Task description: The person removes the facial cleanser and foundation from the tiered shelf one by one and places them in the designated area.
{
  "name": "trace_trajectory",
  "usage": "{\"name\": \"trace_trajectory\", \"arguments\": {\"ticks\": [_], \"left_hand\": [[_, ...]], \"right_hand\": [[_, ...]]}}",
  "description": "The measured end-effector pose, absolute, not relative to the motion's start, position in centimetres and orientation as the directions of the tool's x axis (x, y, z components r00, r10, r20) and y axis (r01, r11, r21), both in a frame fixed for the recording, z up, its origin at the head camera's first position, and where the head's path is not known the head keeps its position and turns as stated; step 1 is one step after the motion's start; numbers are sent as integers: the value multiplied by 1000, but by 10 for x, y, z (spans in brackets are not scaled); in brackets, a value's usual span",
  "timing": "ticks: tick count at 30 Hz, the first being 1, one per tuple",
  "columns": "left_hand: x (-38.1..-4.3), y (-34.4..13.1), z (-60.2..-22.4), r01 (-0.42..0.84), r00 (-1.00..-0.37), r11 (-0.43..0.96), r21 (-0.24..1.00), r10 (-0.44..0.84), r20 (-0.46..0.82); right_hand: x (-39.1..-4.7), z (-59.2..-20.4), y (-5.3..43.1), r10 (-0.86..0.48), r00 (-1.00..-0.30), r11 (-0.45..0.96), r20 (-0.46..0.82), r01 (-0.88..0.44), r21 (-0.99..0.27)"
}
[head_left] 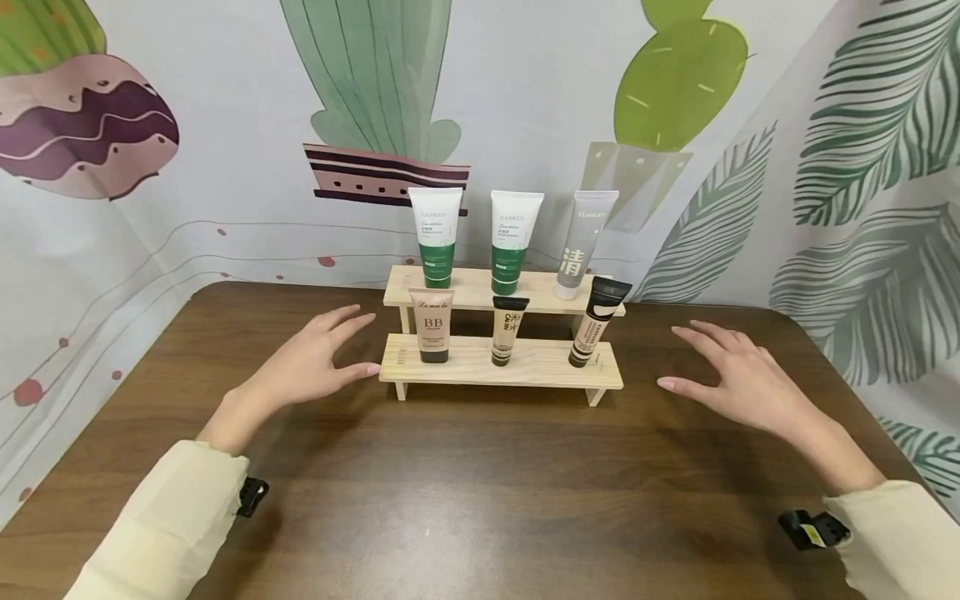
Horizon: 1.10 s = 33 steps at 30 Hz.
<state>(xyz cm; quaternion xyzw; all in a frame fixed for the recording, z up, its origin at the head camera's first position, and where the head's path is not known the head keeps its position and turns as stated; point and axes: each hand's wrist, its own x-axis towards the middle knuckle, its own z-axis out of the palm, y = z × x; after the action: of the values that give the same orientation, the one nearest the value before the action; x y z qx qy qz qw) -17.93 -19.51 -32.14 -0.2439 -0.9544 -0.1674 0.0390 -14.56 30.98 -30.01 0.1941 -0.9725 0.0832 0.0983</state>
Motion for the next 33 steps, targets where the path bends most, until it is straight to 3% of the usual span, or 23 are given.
{"name": "trace_trajectory", "arguments": {"ticks": [11, 33], "left_hand": [[-182, -182, -328, 491, -863, 744, 453, 487, 136], [-188, -176, -337, 484, -858, 690, 538, 497, 134]], "right_hand": [[-136, -289, 292, -415, -883, 826, 221, -467, -316], [-138, -282, 232, -591, -790, 573, 163, -553, -606]]}}
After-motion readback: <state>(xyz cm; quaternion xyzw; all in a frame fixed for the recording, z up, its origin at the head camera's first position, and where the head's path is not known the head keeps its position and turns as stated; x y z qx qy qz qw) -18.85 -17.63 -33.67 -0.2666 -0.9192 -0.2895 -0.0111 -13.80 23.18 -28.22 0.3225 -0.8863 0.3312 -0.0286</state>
